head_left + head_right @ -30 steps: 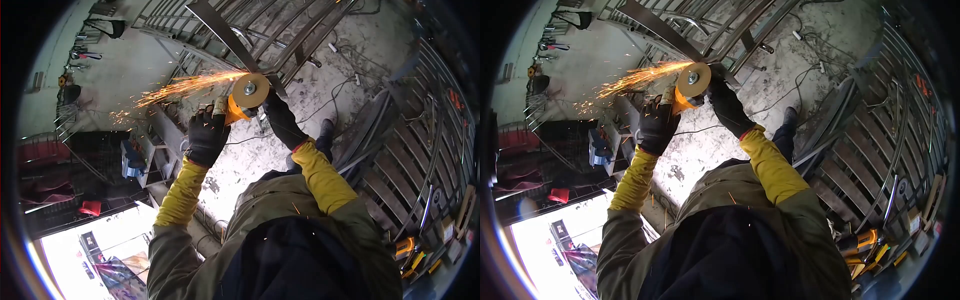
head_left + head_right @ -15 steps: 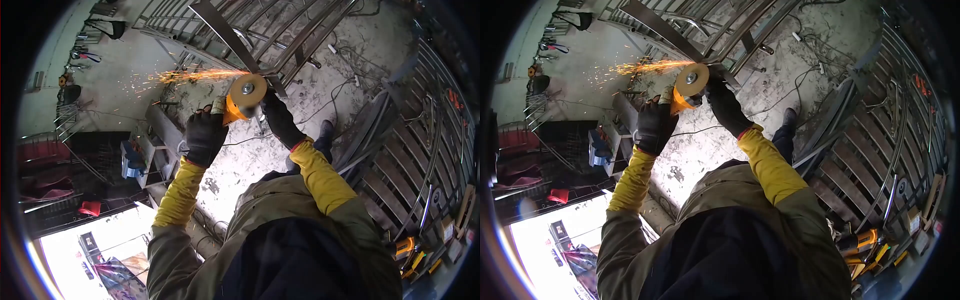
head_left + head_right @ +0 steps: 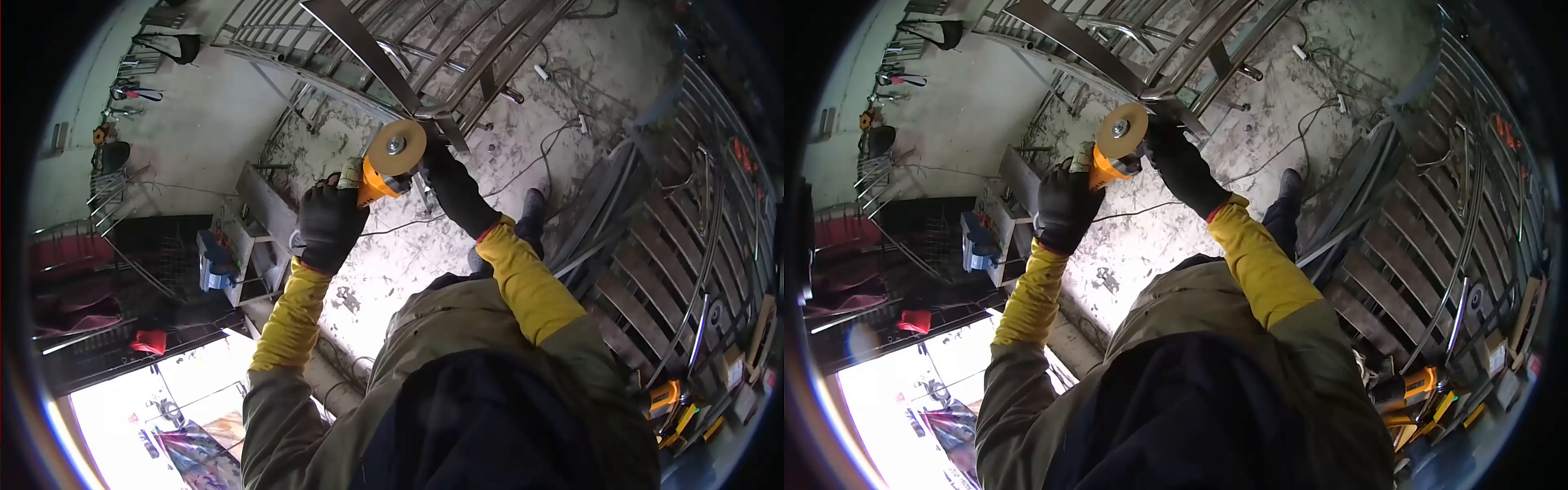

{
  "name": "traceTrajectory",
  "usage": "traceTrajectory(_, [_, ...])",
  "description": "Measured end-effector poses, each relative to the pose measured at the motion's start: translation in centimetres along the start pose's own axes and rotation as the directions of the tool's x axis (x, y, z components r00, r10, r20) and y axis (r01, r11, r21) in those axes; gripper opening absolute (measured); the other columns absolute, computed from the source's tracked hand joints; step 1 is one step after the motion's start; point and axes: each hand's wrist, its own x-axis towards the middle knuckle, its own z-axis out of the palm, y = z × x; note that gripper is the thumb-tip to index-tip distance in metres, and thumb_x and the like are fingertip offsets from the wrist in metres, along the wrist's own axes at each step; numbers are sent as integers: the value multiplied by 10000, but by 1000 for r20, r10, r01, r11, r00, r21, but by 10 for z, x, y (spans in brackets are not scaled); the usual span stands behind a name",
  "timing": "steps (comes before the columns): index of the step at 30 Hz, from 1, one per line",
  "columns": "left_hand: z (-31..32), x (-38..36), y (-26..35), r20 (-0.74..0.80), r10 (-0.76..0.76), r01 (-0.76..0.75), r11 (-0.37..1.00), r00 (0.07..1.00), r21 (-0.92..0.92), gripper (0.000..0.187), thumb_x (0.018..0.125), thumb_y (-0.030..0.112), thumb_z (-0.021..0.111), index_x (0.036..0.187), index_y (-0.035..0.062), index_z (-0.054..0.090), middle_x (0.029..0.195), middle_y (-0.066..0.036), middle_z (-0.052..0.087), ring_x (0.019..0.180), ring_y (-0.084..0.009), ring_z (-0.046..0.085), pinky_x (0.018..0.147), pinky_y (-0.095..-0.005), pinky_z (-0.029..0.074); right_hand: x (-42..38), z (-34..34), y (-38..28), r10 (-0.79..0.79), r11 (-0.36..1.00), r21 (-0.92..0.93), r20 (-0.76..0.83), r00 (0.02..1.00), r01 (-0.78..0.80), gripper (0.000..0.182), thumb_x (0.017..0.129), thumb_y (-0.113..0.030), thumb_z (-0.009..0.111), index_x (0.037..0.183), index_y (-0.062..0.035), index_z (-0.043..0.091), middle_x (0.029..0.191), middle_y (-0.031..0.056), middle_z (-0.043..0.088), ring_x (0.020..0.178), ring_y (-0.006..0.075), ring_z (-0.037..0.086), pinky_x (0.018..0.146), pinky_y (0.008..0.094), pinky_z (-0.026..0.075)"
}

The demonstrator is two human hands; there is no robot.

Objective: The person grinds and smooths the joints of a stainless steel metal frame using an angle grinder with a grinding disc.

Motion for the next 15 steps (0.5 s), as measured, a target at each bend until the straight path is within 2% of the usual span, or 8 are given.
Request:
traceTrajectory(1, [0,0,0,4,1,-1,1000,1000,0,750,763,247,829,1451,90,574,1052,-176,699,867,-376,687,773,-485,561,1,0,-10,4,1000,2,-1,1000,-4,328,1135,-342,499,1345,-108,590,932,-39,580,823,81,547,756,280,486])
traceTrajectory(3, [-2,2,-1,-23,16,-16,1000,1000,7,750,757,249,831,1446,94,578,1045,-176,700,857,-378,684,770,-487,558,2,1,-22,280,947,165,-4,960,-276,359,1132,-394,497,1318,-105,599,905,-50,567,786,61,520,735,261,470])
traceTrajectory(7, [-8,4,-1,20,31,-31,999,999,10,753,754,253,833,1445,92,580,1042,-174,701,849,-378,682,767,-487,557,1,2,-14,174,984,45,-49,984,-172,359,1132,-411,496,1289,-107,606,884,-69,554,767,46,498,721,246,453])
traceTrajectory(9, [-6,6,-1,21,30,-30,1000,999,-1,760,752,257,834,1448,89,579,1037,-175,701,844,-374,680,762,-485,556,2,2,-14,310,935,184,-12,951,-302,350,1131,-407,495,1263,-103,606,863,-51,560,770,66,520,724,268,465])
traceTrajectory(13, [-2,5,-2,-2,31,-31,999,1000,10,758,757,252,831,1454,94,579,1025,-177,703,844,-372,683,763,-483,556,0,0,-7,291,948,144,-23,957,-284,361,1138,-383,480,1309,-87,594,873,-15,576,783,96,547,749,294,488])
traceTrajectory(14, [-1,5,-2,-11,29,-29,1000,1000,11,754,761,247,828,1457,101,578,1020,-177,705,847,-371,686,763,-483,556,-1,-1,-2,77,994,-74,-51,996,-81,356,1139,-351,474,1340,-78,583,897,7,583,788,114,553,763,303,496])
traceTrajectory(15, [-1,6,-1,-20,26,-26,1000,999,12,750,766,242,824,1461,107,577,1016,-177,707,850,-371,689,764,-483,557,1,-1,-6,-141,949,-290,-31,990,126,355,1141,-319,468,1371,-70,572,921,30,590,794,132,560,776,313,503])
